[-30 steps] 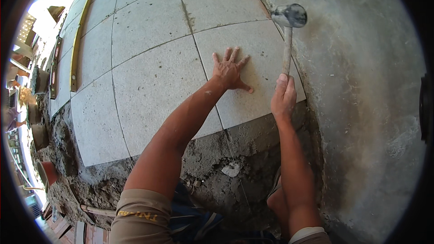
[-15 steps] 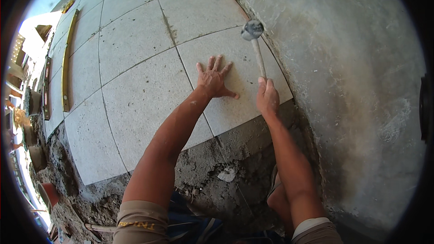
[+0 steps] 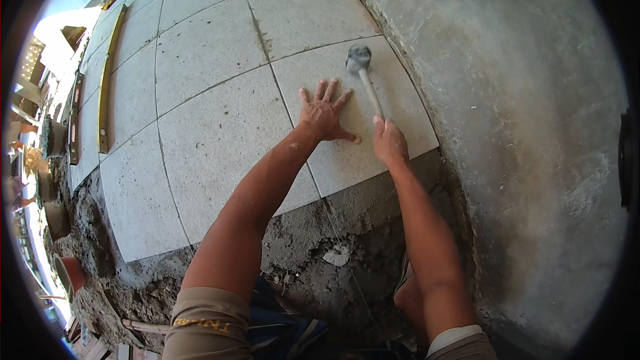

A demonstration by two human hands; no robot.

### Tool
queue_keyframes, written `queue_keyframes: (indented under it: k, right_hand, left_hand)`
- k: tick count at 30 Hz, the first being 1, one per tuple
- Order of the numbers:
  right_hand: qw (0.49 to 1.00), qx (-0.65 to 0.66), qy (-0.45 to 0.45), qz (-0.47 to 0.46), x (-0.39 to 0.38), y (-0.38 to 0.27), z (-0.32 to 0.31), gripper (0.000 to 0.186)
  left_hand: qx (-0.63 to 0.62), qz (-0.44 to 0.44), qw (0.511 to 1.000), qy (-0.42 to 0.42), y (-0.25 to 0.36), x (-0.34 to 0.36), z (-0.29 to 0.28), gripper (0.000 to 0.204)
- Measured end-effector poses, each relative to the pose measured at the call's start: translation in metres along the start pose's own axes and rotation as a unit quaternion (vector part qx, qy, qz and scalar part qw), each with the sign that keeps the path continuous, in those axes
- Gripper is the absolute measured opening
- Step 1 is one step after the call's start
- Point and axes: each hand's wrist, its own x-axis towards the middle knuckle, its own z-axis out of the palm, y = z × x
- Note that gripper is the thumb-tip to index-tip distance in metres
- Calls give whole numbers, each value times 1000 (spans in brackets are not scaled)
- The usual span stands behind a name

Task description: Laying and leveling tiles on a prepared floor surface.

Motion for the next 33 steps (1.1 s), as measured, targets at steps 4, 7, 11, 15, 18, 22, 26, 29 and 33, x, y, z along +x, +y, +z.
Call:
queue_keyframes:
  k: [4, 7, 11, 15, 18, 22, 26, 29, 33]
  right_hand:
    - [996, 69, 33, -52, -10, -21, -5, 45]
    - [999, -29, -41, -10, 0, -13, 9, 46]
    - [999, 25, -36, 5, 9, -25, 6, 49]
    - [1000, 3, -9, -8, 5, 9, 8, 53]
    - [999, -16, -49, -1, 5, -15, -12, 50]
    - [972, 222, 59, -49, -32, -42, -66, 43]
    - [888, 430, 130, -98, -94, -62, -105, 37]
    - [862, 442, 169, -182, -124, -41, -94, 39]
    - [936, 332, 98, -65, -161, 14, -61, 44]
  left_hand:
    - [4, 1, 1000, -1, -1, -6, 3, 137]
    - [12, -7, 1000, 3, -3, -3, 0, 137]
    - [6, -4, 1000, 9, -9, -1, -1, 138]
    - [3, 9, 1000, 13, 6, -3, -1, 137]
    - [4, 7, 1000, 10, -5, -5, 6, 136]
    - [17, 2, 1000, 21, -5, -8, 6, 135]
    - [-6, 13, 999, 39, -20, -24, 34, 137]
    - [-2, 112, 993, 44, -44, -41, 23, 140]
    - [6, 191, 981, 39, -60, -42, 13, 142]
